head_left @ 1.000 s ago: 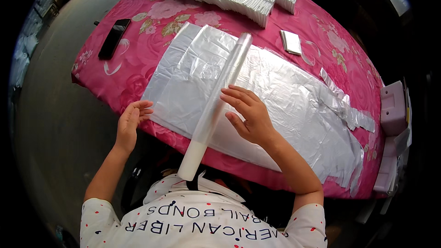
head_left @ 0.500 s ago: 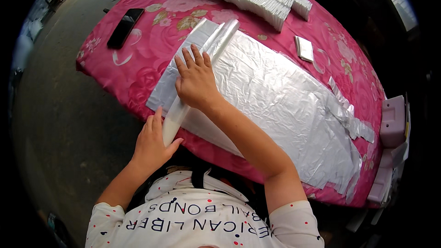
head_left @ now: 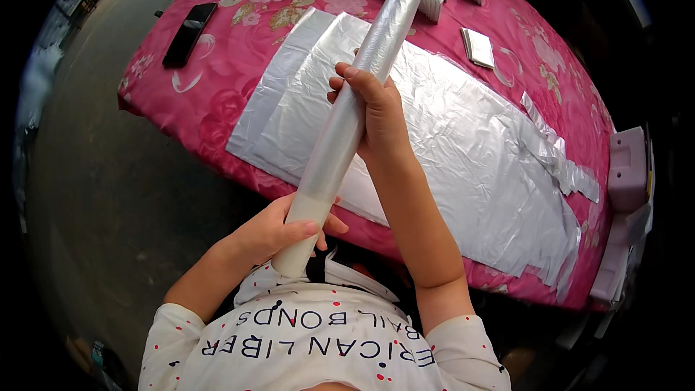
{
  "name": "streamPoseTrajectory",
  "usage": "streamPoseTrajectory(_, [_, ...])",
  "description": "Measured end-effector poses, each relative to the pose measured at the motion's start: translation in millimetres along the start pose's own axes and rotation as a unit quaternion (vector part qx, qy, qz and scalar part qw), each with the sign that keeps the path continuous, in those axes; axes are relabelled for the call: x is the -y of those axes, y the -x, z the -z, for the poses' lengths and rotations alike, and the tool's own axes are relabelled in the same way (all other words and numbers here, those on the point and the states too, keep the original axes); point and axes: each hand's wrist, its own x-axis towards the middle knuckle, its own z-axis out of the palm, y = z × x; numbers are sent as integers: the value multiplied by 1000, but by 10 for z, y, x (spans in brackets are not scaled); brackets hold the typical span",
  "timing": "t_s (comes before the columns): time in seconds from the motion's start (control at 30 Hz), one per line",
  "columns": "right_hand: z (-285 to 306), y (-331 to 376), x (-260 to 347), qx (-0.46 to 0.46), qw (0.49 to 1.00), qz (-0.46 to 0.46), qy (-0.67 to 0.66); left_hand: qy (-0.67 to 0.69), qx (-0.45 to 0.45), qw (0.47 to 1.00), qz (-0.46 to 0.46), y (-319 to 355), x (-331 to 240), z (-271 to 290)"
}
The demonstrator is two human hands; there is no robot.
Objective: The person repeatedly unrolls a sheet of clear plastic wrap from a roll, folds it into a small square, and places it on a stack on the table. The person continues this process throughout the clip.
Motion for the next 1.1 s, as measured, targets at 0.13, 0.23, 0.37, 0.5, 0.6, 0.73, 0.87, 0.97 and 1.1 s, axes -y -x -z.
streamPoseTrajectory(0.13, [73,114,25,4,998,39,-44,0,14,1000,24,-67,13,-87])
streamPoseTrajectory(0.23, [182,216,-87,52,991,14,-125,41,42,998,38,-85,25,-110])
streamPoseTrajectory(0.37, [231,281,-106,24,994,9,-109,81,70,993,44,-134,98,-99])
streamPoseTrajectory(0.5, [265,346,-102,-14,998,12,-64,47,72,995,47,-189,90,-91])
streamPoseTrajectory(0.6, [283,401,-103,-64,997,6,-33,18,70,996,53,-225,77,-44])
streamPoseTrajectory(0.73, [312,417,-122,-99,995,-8,-13,45,110,991,63,-281,203,77])
streamPoseTrajectory(0.87, [334,455,-128,-128,992,0,11,-13,58,997,42,-329,194,53])
streamPoseTrajectory(0.97, [380,483,-351,-131,990,25,47,-21,-78,996,39,-371,245,22])
streamPoseTrajectory(1.1, [410,527,-558,-133,991,-22,21,-126,-88,987,46,-268,325,118])
